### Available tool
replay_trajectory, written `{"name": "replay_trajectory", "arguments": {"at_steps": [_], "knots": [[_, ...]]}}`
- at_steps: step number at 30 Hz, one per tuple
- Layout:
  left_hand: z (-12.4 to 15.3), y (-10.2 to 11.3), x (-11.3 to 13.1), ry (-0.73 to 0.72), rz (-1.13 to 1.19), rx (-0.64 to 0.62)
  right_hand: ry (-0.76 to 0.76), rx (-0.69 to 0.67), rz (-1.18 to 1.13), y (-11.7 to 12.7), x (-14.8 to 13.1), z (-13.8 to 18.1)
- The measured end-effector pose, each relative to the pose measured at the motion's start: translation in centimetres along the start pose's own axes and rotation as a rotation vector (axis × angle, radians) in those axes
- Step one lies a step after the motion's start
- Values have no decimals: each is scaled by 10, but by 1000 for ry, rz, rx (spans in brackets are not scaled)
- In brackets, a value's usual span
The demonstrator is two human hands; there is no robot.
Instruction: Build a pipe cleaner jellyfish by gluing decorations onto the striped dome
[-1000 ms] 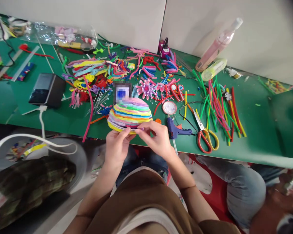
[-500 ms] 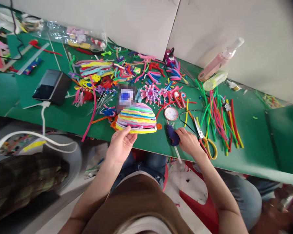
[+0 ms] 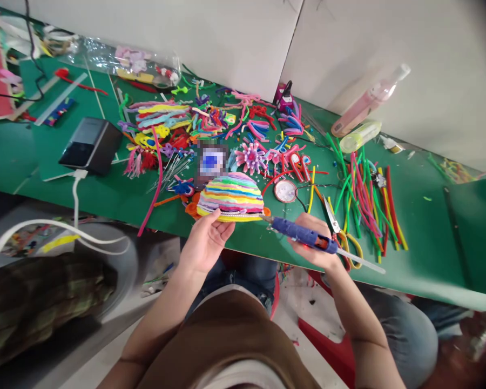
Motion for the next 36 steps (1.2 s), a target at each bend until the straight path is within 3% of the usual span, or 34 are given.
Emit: {"name": "replay_trajectory", "arguments": {"at_steps": [9,18,23,36], "knots": [[-1,3,-4,-12,-7,-52,26,-129,-15,-15,-9,-19],[3,2,-5,13,-19,-89,142,-244,96,-10,-26,-42],[3,2,-5,11,11,-93,105,-271,159,-7,-28,-50],[-1,3,-4,23,38,-108,-3,-265,52,-3,-15,-46]]}}
Point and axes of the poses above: each hand's wrist, its own z-axis away from the middle knuckle, its own y-axis out of the back of the hand, x = y × z, the point moved 3 cm from there along -z, towards the middle knuckle, and after that the axes turned 12 degrees about x, right-handed, at the moved point
